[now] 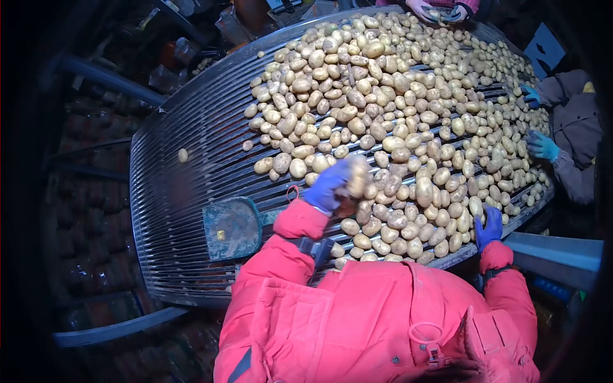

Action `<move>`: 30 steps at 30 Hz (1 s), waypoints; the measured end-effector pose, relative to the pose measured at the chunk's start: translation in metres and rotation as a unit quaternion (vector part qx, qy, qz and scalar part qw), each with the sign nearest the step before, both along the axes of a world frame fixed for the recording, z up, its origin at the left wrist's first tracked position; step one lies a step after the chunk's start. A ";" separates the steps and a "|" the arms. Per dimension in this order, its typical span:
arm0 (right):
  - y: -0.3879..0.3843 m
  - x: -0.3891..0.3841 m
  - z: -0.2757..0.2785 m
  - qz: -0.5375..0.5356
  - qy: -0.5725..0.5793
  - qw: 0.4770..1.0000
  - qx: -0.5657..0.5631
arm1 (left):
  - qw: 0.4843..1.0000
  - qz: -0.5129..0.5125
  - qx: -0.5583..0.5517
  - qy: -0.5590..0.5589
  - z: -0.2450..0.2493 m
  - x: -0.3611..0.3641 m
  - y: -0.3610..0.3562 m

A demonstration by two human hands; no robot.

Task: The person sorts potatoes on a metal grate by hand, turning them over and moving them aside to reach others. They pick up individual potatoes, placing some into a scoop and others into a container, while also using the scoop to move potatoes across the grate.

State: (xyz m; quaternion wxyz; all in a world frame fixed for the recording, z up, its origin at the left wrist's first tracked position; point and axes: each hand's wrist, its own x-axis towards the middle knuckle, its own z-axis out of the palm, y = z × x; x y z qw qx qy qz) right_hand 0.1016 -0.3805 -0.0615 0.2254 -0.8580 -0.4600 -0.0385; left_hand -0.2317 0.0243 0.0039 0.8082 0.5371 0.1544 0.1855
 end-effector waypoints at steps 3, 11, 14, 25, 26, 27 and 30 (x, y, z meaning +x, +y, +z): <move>0.000 -0.001 0.000 -0.001 0.005 1.000 -0.001 | 0.892 0.042 -0.390 -0.224 -0.021 -0.044 0.046; 0.001 0.000 0.001 -0.001 0.001 1.000 -0.001 | 0.961 0.237 0.056 0.127 0.000 -0.041 0.138; 0.000 0.003 -0.001 -0.001 0.013 1.000 -0.007 | 0.897 0.270 0.255 0.240 0.001 0.014 0.149; 0.006 -0.001 0.007 -0.003 -0.003 1.000 -0.009 | 0.558 -0.019 0.613 0.559 0.019 0.094 0.170; 0.007 -0.002 0.007 -0.002 -0.004 1.000 -0.008 | 0.555 -0.027 0.609 0.567 0.022 0.094 0.171; 0.006 -0.002 0.007 -0.004 0.002 1.000 -0.011 | 0.552 -0.034 0.604 0.574 0.024 0.094 0.171; 0.006 -0.001 0.007 -0.012 0.012 1.000 -0.023 | 0.561 -0.131 0.572 0.584 0.029 0.097 0.174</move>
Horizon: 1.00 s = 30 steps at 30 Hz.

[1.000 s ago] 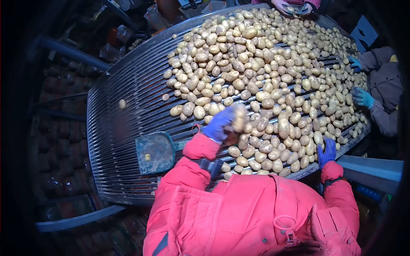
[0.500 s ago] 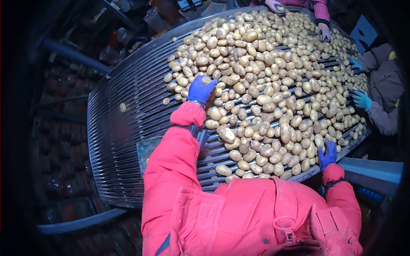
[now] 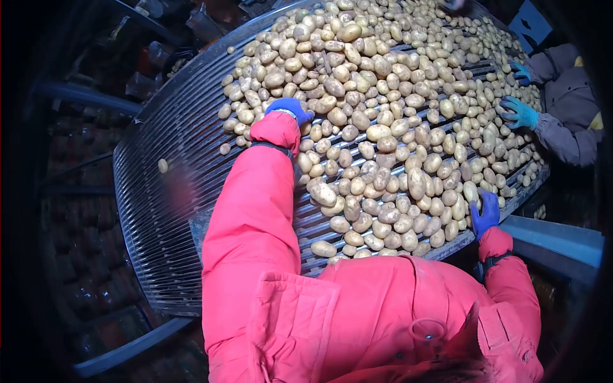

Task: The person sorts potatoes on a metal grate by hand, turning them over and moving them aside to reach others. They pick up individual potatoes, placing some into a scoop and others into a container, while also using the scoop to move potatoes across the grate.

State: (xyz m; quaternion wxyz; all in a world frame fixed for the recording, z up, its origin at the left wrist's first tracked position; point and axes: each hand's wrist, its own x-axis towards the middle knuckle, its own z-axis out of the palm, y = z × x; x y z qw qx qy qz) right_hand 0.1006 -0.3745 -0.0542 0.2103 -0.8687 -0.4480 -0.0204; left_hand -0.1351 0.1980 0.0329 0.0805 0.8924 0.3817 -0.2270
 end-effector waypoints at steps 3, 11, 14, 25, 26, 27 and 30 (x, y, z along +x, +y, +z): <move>0.001 0.000 0.002 0.008 0.000 1.000 0.000 | 0.999 0.020 -0.011 -0.045 -0.033 -0.016 0.022; -0.002 0.003 -0.004 0.009 -0.006 1.000 0.001 | 0.984 -0.006 -0.022 -0.175 -0.030 -0.076 -0.033; -0.006 0.005 -0.009 0.008 -0.009 1.000 -0.002 | 0.957 0.022 -0.005 -0.290 -0.053 -0.102 -0.057; -0.007 0.005 -0.011 0.011 -0.008 1.000 0.003 | 0.821 0.184 -0.226 -0.491 -0.037 -0.163 -0.163; -0.007 0.004 -0.011 0.010 -0.001 1.000 0.002 | 0.771 0.220 -0.288 -0.523 -0.034 -0.160 -0.160; -0.006 0.003 -0.011 0.009 0.002 1.000 0.006 | 0.782 0.212 -0.295 -0.507 -0.020 -0.150 -0.158; -0.007 0.004 -0.011 0.009 0.001 1.000 0.013 | 0.840 0.153 -0.312 -0.416 -0.009 -0.105 -0.137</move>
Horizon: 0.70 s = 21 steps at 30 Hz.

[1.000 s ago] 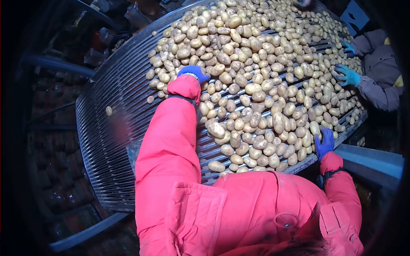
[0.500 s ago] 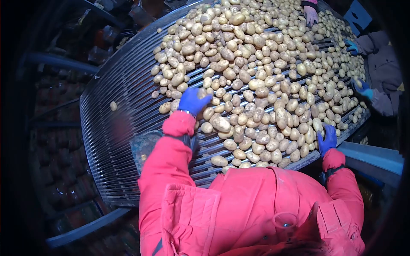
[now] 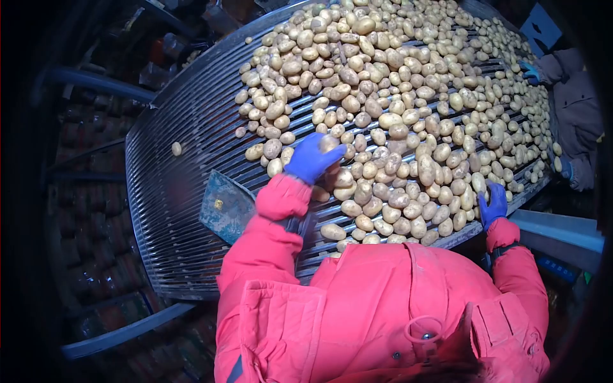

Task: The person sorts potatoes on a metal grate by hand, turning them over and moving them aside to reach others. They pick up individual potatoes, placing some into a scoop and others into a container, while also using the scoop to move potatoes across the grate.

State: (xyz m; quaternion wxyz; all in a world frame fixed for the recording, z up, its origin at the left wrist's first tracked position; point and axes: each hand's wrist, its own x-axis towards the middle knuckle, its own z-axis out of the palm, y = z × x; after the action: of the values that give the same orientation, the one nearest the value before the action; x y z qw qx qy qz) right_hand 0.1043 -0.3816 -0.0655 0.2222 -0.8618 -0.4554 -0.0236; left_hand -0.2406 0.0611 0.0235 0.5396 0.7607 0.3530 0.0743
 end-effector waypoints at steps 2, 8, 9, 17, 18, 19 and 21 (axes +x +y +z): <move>-0.003 0.003 -0.005 0.001 -0.013 1.000 -0.006 | 0.989 -0.083 0.108 0.061 -0.012 0.034 0.007; -0.001 0.003 -0.003 -0.005 -0.023 1.000 0.008 | 0.910 -0.237 0.222 0.259 -0.004 0.101 0.003; 0.000 0.002 -0.003 -0.004 -0.028 1.000 0.009 | 0.903 -0.253 0.213 0.273 -0.017 0.105 0.011; 0.001 0.001 0.003 -0.012 -0.014 1.000 0.017 | 0.868 -0.339 0.142 0.335 0.021 0.088 0.009; 0.002 0.001 0.002 -0.012 -0.018 1.000 0.020 | 0.858 -0.341 0.157 0.350 0.012 0.087 0.008; 0.000 0.001 0.001 -0.013 -0.021 0.999 0.023 | 0.848 -0.344 0.171 0.366 0.002 0.085 0.006; 0.001 -0.001 0.003 -0.021 -0.016 0.999 0.029 | 0.863 -0.323 0.162 0.353 -0.012 0.084 0.002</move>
State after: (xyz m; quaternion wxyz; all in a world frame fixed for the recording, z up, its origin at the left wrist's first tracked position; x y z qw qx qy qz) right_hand 0.1037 -0.3804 -0.0622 0.2392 -0.8640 -0.4397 -0.0553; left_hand -0.1569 0.0633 0.0119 0.2416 0.8843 0.2375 -0.3213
